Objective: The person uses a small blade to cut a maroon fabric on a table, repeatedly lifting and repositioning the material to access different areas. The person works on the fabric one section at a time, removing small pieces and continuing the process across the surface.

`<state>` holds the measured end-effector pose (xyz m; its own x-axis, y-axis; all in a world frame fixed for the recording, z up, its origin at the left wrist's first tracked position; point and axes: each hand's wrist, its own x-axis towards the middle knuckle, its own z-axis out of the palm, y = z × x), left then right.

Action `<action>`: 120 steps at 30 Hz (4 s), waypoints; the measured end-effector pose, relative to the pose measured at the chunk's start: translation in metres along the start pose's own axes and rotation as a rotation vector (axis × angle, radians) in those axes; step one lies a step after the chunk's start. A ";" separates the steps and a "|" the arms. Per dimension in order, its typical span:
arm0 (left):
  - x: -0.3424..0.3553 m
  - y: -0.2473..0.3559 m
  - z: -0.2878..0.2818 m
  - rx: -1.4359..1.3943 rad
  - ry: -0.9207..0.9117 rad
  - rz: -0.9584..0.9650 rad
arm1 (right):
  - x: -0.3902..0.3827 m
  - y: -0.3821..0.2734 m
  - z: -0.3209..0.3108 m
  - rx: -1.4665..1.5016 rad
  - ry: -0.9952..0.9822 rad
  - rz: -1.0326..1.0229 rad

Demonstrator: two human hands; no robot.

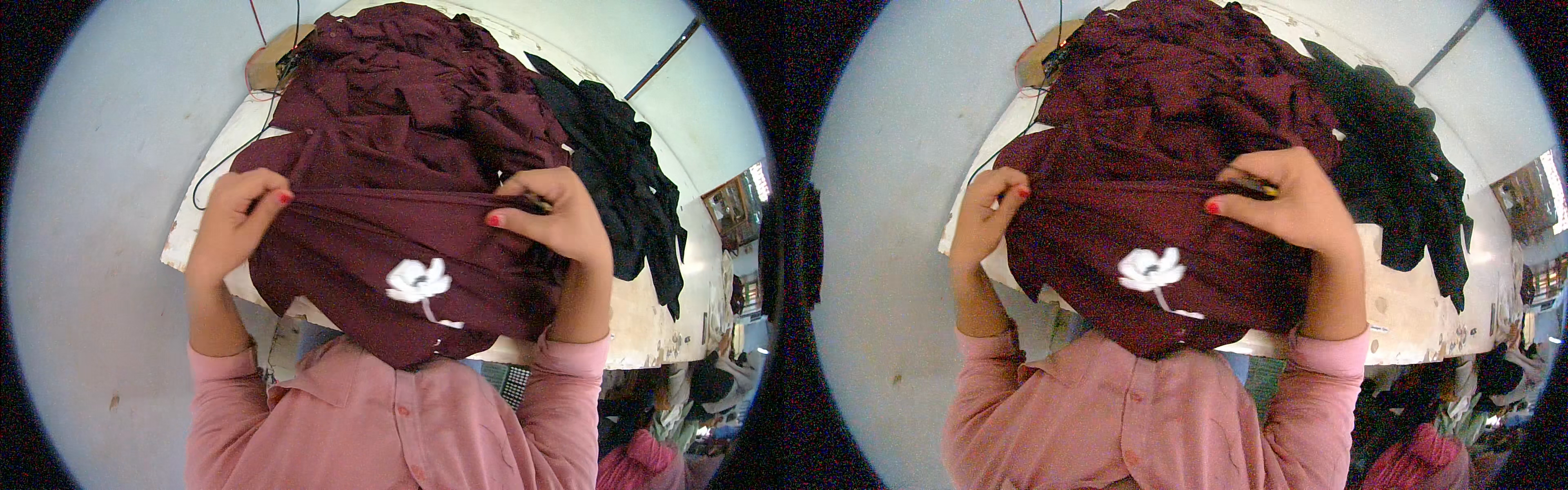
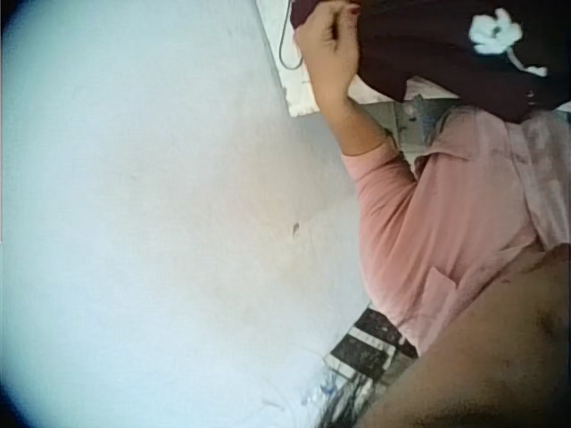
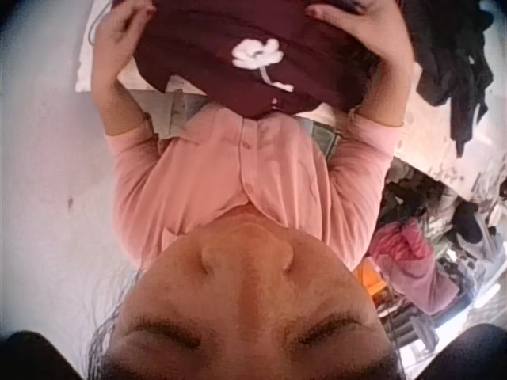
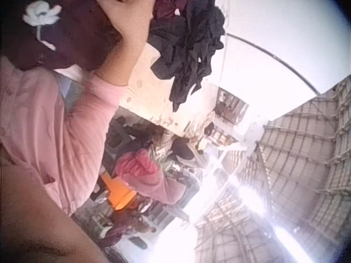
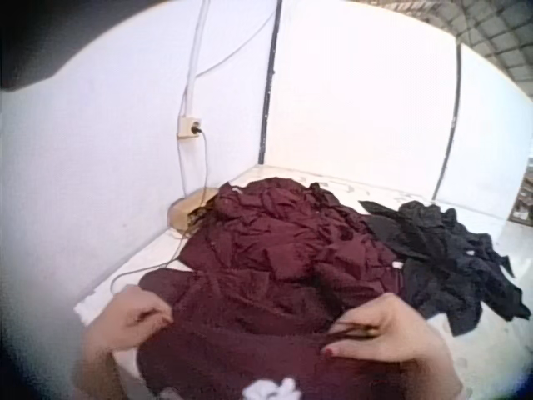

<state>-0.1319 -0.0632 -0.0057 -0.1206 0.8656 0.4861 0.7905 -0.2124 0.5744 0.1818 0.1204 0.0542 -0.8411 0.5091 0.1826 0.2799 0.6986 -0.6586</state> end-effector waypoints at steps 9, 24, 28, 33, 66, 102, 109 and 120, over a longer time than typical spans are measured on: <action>-0.005 -0.064 -0.033 0.004 0.155 -0.077 | -0.050 0.011 -0.041 -0.014 0.144 0.135; 0.009 -0.083 -0.070 0.500 0.457 -0.026 | -0.109 0.010 -0.065 -1.051 1.004 0.215; 0.000 -0.097 -0.076 0.592 0.546 -0.045 | -0.122 0.034 -0.062 -1.145 1.113 0.108; -0.007 -0.113 -0.074 0.602 0.500 -0.049 | -0.132 0.030 -0.068 -0.573 0.799 0.325; 0.081 0.047 0.033 -0.144 -0.128 0.095 | 0.076 0.002 0.029 0.217 -0.126 -0.118; -0.002 -0.050 -0.060 0.526 0.147 -0.165 | -0.086 0.035 -0.002 -0.114 0.269 0.183; 0.036 0.061 0.064 -0.020 -0.210 0.423 | -0.053 0.046 0.045 -0.049 0.028 -0.101; 0.042 0.046 0.050 -0.276 -0.223 0.070 | -0.089 0.049 -0.014 0.127 0.350 0.171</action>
<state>-0.0706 -0.0142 0.0078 0.0857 0.9159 0.3922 0.5964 -0.3625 0.7162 0.2774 0.1166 0.0160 -0.5728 0.7684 0.2854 0.3242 0.5322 -0.7821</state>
